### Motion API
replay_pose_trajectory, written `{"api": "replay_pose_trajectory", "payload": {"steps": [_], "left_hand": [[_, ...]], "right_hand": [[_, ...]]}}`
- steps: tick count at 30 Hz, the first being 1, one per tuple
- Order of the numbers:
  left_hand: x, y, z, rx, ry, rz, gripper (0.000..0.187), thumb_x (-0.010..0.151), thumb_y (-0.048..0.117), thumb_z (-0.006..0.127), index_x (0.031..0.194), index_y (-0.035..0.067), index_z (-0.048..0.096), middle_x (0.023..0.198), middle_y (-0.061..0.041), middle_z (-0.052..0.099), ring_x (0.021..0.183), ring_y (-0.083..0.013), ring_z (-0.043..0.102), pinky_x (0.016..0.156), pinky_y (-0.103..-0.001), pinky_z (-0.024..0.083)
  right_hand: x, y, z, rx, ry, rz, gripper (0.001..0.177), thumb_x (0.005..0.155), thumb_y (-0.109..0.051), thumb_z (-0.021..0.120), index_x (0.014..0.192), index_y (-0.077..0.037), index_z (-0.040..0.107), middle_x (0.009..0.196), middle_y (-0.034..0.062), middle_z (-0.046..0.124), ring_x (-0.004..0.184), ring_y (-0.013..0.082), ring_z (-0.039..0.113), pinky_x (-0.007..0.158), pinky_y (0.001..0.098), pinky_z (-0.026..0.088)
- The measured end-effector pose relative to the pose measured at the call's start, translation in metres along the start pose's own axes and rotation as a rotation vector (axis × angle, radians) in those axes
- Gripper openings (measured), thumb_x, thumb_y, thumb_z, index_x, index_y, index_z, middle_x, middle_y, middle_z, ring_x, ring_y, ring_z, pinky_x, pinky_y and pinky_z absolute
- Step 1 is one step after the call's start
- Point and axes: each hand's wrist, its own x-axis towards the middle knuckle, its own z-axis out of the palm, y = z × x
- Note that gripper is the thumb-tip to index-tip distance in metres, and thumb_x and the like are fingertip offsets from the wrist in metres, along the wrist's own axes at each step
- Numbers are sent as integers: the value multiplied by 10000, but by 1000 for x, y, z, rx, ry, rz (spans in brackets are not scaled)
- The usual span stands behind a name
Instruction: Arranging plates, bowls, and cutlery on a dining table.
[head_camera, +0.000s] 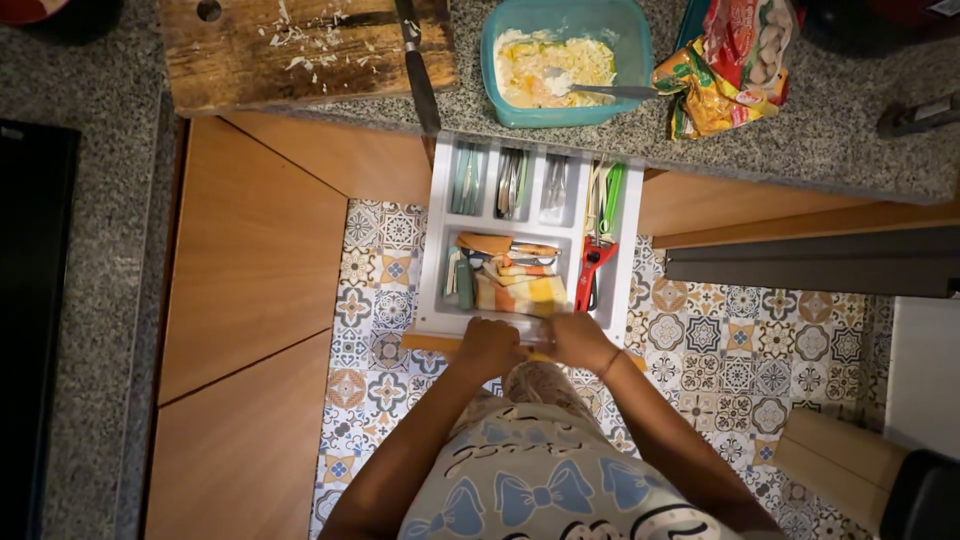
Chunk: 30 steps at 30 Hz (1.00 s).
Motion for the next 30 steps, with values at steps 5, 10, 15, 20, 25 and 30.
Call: {"api": "replay_pose_trajectory", "payload": {"steps": [5,10,15,20,25,30], "left_hand": [[6,-4,-16,-196,37,-37,395,821,471,723,908,88,765,915,-134,737,890,-337,698,844,-504,488],[16,-11,-15,-259,170,-83,540,811,443,774,1124,15,676,938,-185,726,900,-368,705,834,-490,515],[14,-20,-12,-381,505,28,479,839,399,780,1121,19,708,1100,-177,734,993,-376,690,866,-483,513],[-6,-18,-35,-647,496,-50,465,851,333,789,1203,47,687,1152,-133,737,1061,-323,697,916,-419,535],[-15,-17,-51,-770,434,-83,507,879,269,753,1324,63,623,1154,-79,744,1084,-255,709,927,-385,539],[-21,-17,-57,-780,428,-114,463,885,230,747,1310,89,631,1163,-67,737,1083,-263,702,929,-379,534]], "right_hand": [[69,19,-32,414,543,-223,377,972,-350,608,1209,-78,715,1177,196,711,1046,365,683,934,431,538],[205,55,-35,822,646,-153,500,885,-287,635,1300,-9,606,1256,210,669,1106,374,695,940,420,552],[311,84,-24,360,1038,-146,472,958,-136,670,1312,132,512,1178,352,616,1068,528,587,957,528,485],[307,69,-45,541,928,-27,257,862,-145,659,987,78,638,913,283,687,932,479,648,853,526,529],[310,58,-58,593,928,84,312,822,-241,757,830,61,678,791,267,703,775,457,688,722,513,564],[339,73,-49,689,724,277,326,838,-254,784,794,55,692,759,228,696,742,390,716,671,469,583]]}}
